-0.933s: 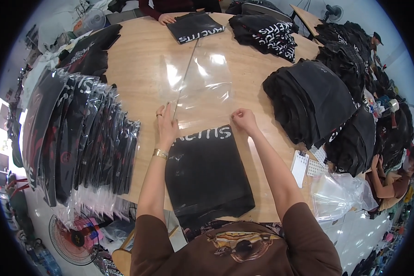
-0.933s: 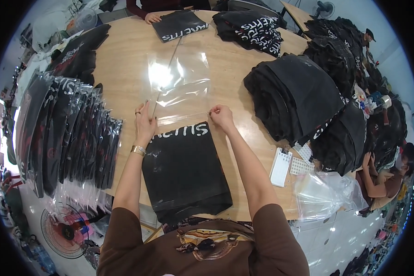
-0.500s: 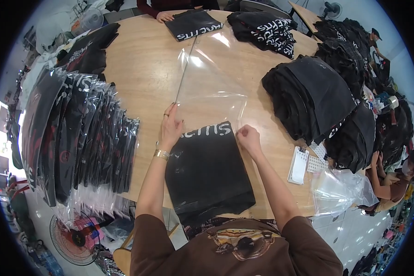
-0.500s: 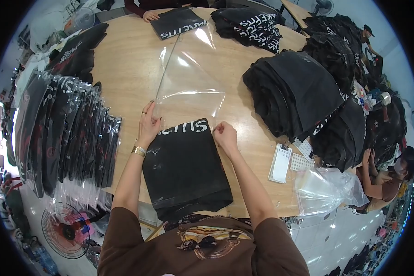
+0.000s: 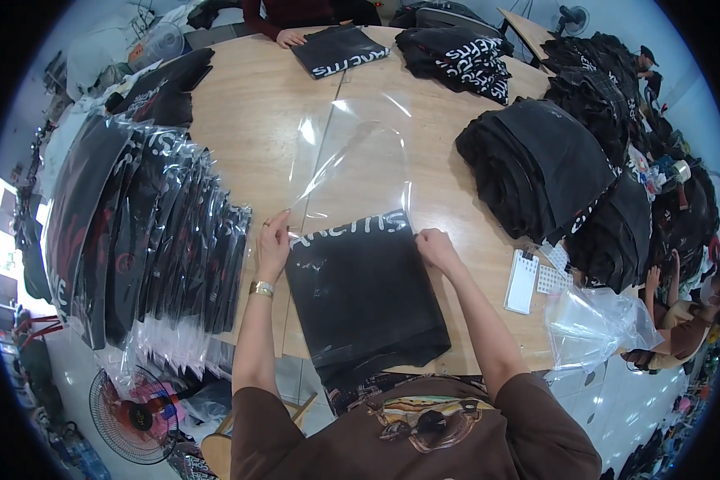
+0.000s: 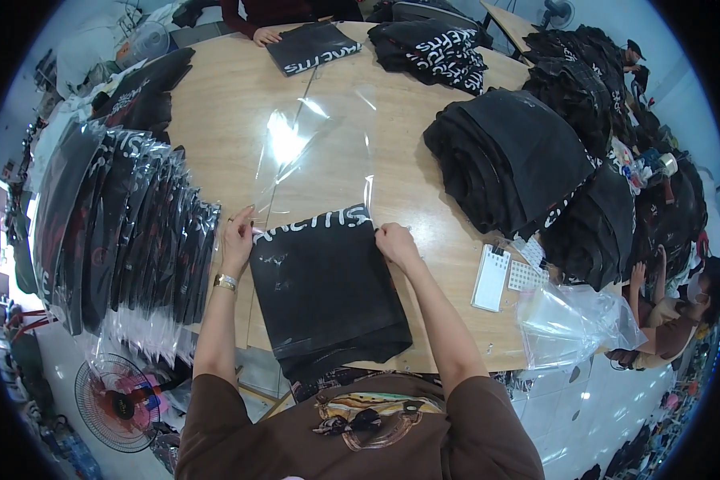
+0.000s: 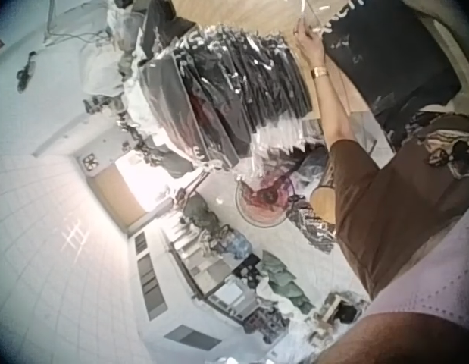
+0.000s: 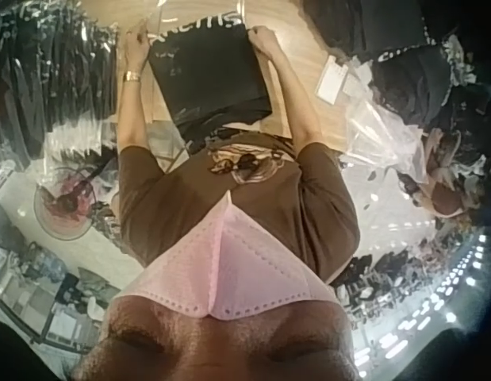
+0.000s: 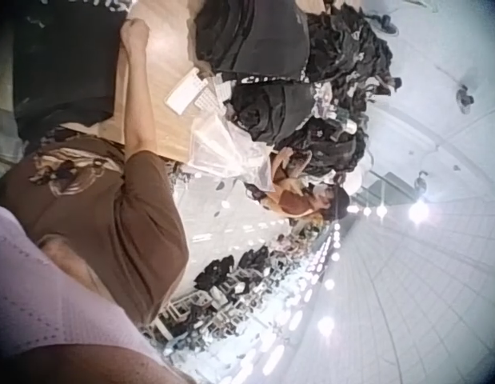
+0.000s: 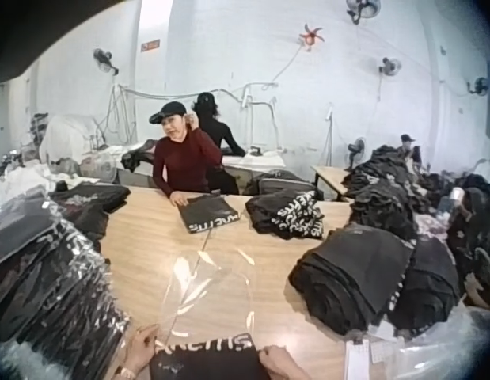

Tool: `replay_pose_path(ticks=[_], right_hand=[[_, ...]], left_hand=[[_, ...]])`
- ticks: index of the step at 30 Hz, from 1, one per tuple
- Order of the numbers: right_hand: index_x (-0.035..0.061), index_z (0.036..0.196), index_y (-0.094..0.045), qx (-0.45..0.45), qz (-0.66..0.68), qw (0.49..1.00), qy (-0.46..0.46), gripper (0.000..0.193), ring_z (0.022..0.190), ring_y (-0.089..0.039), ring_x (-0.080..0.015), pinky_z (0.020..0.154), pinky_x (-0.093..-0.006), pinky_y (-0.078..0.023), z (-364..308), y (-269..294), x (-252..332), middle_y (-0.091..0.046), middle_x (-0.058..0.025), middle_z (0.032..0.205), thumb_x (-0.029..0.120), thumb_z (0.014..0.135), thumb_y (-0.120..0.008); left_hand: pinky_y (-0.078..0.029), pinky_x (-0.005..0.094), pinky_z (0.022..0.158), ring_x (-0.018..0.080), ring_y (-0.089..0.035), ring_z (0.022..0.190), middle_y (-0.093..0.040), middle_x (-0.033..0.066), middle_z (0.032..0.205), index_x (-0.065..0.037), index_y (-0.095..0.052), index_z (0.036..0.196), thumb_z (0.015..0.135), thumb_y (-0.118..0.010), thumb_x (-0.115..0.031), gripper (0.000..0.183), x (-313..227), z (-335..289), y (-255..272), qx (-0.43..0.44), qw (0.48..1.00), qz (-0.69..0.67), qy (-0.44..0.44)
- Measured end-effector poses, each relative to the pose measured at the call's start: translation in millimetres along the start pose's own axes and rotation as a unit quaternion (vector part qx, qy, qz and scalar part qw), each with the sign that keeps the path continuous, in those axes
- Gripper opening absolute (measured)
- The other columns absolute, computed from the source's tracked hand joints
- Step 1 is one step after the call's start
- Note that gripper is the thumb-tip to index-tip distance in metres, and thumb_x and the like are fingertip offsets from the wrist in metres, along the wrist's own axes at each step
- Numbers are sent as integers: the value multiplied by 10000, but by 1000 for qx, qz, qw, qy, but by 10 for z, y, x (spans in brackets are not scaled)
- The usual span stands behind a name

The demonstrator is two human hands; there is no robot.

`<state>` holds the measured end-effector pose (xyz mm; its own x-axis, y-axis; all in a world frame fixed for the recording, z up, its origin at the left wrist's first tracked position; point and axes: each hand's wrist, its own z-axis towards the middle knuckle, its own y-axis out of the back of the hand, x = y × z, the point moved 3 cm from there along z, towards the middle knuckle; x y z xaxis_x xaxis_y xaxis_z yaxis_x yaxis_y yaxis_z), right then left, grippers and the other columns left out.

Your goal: Fold black garments and place them into clear plastic bags at a factory table.

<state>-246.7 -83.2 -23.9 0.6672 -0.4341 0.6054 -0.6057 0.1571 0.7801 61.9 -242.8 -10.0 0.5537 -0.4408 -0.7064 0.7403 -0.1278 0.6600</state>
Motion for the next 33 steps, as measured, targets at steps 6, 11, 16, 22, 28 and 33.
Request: replay_pose_path(ticks=[6,11,16,22,28,33], right_hand=[[23,789,-625,207,-90,970,-91,274,571,-636,-261,613,-377,-521,-82,318,314,-639,-153,683,182,801,-404],[-15,799,-598,170,-114,978,-44,291,495,-615,-266,473,-346,-501,-98,204,277,-618,-160,637,183,844,-389],[-4,744,-570,221,75,963,-132,308,498,-594,-296,445,-380,-479,-249,258,76,-598,-149,621,262,860,-466],[41,775,-569,-57,-58,976,202,145,786,-574,-345,691,-435,-466,-51,203,966,-594,-160,784,184,767,-586],[80,795,-597,12,-119,884,453,162,857,-547,-262,754,-375,-423,184,-638,1686,-567,-92,820,223,728,-631],[103,801,-589,13,-148,888,435,127,868,-521,-221,777,-354,-377,110,-747,1702,-549,-68,805,209,738,-618]], left_hand=[[-447,251,564,161,-546,619,-605,121,931,-60,-587,1108,780,-533,47,348,-47,-41,9,-39,997,-57,-34],[-434,252,517,97,-493,533,-586,115,841,-71,-606,1097,757,-580,16,352,27,-13,-94,-8,988,-110,106],[-436,256,544,127,-500,570,-591,105,929,-75,-593,1121,734,-572,37,403,-13,-37,-56,-27,997,-69,30],[-445,275,567,161,-507,584,-588,110,954,-87,-551,1178,737,-559,45,460,25,-15,17,-12,998,-61,-10],[-459,302,590,191,-538,613,-579,138,956,-116,-528,1211,739,-547,53,502,-27,31,-42,21,997,-80,-5],[-445,223,561,90,-505,593,-604,93,957,-104,-526,1189,754,-579,51,465,-2,2,1,31,997,-69,-20]])
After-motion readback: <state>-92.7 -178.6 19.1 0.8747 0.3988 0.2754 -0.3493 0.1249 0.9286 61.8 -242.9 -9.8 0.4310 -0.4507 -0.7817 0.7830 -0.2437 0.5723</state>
